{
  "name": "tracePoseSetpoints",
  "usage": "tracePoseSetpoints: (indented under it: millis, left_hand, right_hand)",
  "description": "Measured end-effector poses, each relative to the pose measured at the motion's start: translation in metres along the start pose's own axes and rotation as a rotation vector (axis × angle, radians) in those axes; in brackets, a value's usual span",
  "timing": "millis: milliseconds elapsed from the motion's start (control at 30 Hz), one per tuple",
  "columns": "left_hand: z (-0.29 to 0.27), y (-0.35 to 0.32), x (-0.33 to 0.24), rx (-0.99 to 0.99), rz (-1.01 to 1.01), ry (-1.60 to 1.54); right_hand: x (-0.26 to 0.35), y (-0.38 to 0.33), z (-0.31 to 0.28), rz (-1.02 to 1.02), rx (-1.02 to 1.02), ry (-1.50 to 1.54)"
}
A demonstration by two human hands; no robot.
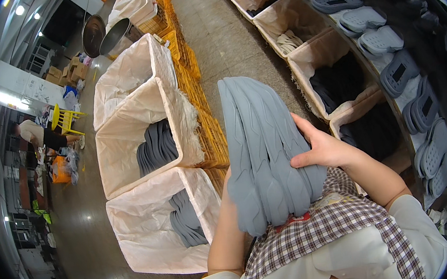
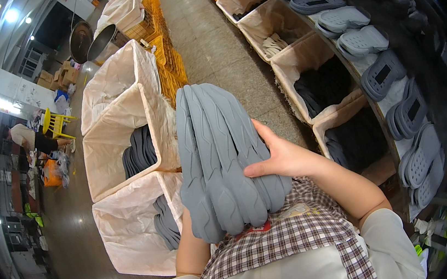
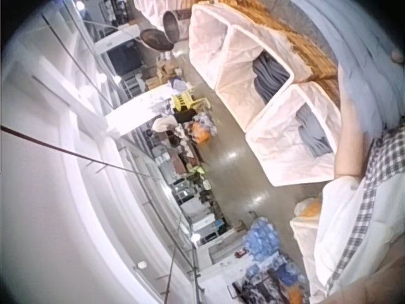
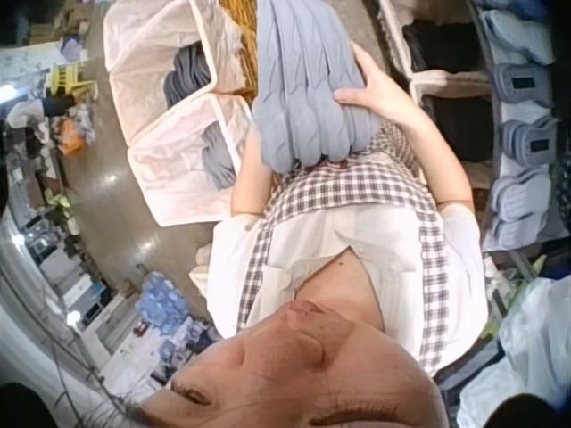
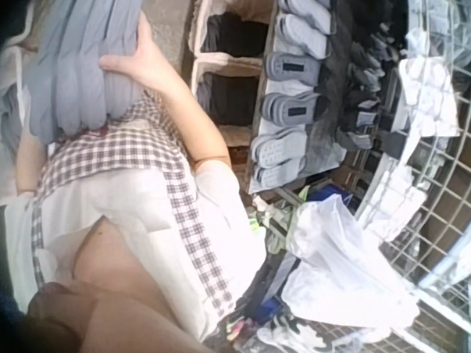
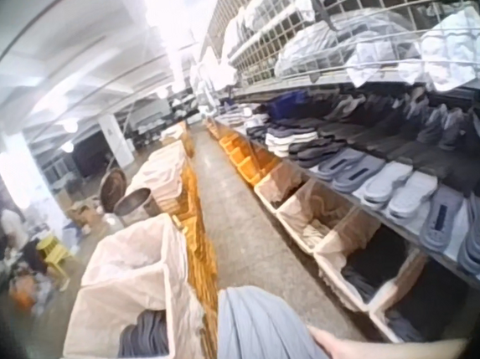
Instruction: The person picks up stacks of black, white, and gray slippers from a shelf, turns them over to view the soles, and places them into large fabric bins. The person repeats this process for multiple colors and styles of slippers.
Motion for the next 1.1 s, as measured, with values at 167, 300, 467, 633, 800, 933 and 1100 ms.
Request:
tracePoseSetpoints:
  millis: [167,300,467,633,800,933,1100]
  left_hand:
    - [0.008,-0.003,-0.014,-0.003,0.062,0.013]
    - [0.019,-0.009,-0.026,-0.009,0.114,0.027]
    - [0.028,-0.013,-0.029,-0.015,0.132,0.039]
    - [0.031,-0.014,-0.032,-0.024,0.139,0.057]
    - [0.032,-0.013,-0.033,-0.029,0.139,0.074]
    - [0.033,-0.011,-0.035,-0.031,0.136,0.079]
    - [0.038,-0.011,-0.04,-0.041,0.148,0.088]
  right_hand:
    - [0.013,0.003,0.008,-0.045,0.106,0.115]
    - [0.029,0.004,0.011,-0.05,0.144,-0.015]
    - [0.042,0.003,0.014,-0.038,0.132,-0.271]
    - [0.049,-0.001,0.014,-0.038,0.117,-0.29]
    - [0.052,-0.001,0.012,-0.056,0.096,-0.305]
    - [0.051,-0.002,0.011,-0.052,0.08,-0.309]
    - [0.049,0.0,0.003,-0.165,0.123,-0.01]
Point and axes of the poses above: each hand's wrist, its own y-axis towards the middle knuckle, its own z-axis out of the palm, x = y × z, the point moved 8 cm from there along y, towards the middle knuckle, and after that the axes turned 15 degrees about x, right-handed, at the moved point
